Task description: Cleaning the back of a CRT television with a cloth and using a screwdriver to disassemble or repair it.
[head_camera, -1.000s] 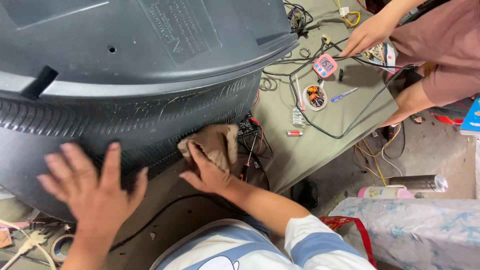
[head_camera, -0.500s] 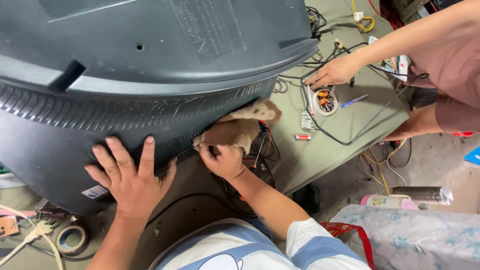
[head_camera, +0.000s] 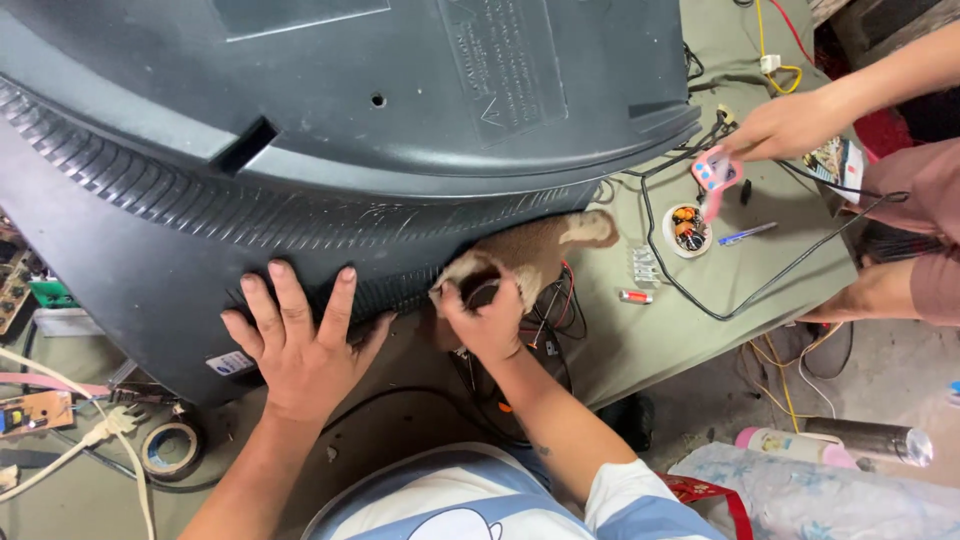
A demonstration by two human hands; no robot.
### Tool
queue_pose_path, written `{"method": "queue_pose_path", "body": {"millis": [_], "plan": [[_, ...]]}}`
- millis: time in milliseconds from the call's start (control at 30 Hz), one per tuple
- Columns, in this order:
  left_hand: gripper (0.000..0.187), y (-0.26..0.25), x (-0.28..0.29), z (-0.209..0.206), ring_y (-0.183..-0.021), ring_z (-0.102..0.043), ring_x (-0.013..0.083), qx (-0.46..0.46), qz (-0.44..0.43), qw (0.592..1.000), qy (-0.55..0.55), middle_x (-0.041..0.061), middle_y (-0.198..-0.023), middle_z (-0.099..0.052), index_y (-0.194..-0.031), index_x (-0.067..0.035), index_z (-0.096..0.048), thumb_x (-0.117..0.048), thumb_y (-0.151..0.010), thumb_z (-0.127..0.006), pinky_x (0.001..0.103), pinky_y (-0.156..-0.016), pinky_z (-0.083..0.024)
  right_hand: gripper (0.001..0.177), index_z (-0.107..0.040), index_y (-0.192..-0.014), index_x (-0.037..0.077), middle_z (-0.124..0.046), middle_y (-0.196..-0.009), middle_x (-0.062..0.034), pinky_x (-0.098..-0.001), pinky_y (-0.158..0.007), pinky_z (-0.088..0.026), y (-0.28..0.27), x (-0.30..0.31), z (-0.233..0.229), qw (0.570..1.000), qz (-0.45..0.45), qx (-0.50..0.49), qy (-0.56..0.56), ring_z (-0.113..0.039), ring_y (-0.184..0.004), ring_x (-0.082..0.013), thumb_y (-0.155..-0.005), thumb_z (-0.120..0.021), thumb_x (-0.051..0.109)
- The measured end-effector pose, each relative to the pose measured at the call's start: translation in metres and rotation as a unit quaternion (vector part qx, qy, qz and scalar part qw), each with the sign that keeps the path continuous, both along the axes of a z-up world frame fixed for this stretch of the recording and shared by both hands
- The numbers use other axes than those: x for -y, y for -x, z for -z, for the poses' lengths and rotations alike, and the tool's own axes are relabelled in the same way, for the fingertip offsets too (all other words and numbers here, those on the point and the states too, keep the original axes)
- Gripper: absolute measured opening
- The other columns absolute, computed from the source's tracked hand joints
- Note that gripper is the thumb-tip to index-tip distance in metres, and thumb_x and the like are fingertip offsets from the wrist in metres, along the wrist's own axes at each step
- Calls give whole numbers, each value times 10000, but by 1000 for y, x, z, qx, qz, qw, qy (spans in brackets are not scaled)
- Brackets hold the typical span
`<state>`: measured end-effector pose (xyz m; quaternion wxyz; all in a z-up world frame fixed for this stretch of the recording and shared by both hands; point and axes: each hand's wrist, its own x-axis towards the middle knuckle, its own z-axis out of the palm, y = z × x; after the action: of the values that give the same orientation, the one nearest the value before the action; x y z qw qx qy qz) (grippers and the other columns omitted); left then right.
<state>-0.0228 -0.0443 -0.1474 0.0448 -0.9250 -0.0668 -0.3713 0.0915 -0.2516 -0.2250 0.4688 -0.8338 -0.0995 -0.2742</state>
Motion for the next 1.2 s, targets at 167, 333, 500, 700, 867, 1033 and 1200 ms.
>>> {"method": "queue_pose_path", "body": {"millis": [167,333,500,700,867,1033,1200], "plan": [[848,3,0,-2,-1377,-441,643,-13,11,1000,20,368,-1565,-426,-1622,-319,-344,-776,-964,-619,785,-1045,-322,579,-620,-1228,40,-726,-1094,-130,-365,-925,-573,-1,-7,-32,998,-30,-43,-16,-724,-1050,-285,-756,-801,323],[790,0,1,-2,-1372,-440,675,9,25,999,20,409,-1529,-484,-1628,-293,-358,-742,-1017,-577,758,-1107,-224,389,-711,-1110,54,-783,-1011,-98,-342,-900,-577,5,-10,-42,990,-73,-119,-24,-759,-1016,-266,-808,-702,299],[822,-1,-1,7,-1423,-354,671,-8,24,999,29,432,-1558,-436,-1625,-286,-381,-779,-1003,-596,743,-1147,-131,450,-739,-1134,111,-797,-1050,-49,-319,-919,-571,-5,-10,-66,992,-52,-113,-22,-765,-1046,-213,-751,-743,349],[830,-1,0,1,-1385,-418,660,5,18,1000,9,405,-1535,-473,-1637,-303,-335,-775,-997,-572,748,-1111,-222,355,-693,-1080,37,-758,-987,-108,-355,-897,-573,3,-8,-22,995,-84,-60,8,-748,-984,-279,-828,-700,286],[850,-2,0,3,-1374,-444,632,6,3,1000,4,368,-1542,-473,-1630,-325,-328,-792,-971,-591,743,-1085,-281,674,-628,-1218,73,-778,-993,-88,-339,-851,-587,-4,-6,-12,986,41,-160,-27,-770,-950,-224,-686,-847,424],[870,-4,-1,2,-1369,-459,627,6,2,1000,7,352,-1546,-470,-1620,-328,-344,-791,-942,-631,744,-1080,-297,555,-578,-1225,-39,-740,-1045,-154,-332,-851,-611,-6,-4,6,995,-82,16,-57,-755,-954,-254,-802,-808,237],[865,-4,-1,0,-1361,-465,600,18,-5,1000,-17,350,-1514,-515,-1632,-320,-320,-821,-969,-559,706,-1057,-323,609,-532,-1197,10,-716,-1000,-118,-346,-806,-571,2,-6,2,998,-18,-26,-54,-725,-926,-236,-760,-844,295]]}}
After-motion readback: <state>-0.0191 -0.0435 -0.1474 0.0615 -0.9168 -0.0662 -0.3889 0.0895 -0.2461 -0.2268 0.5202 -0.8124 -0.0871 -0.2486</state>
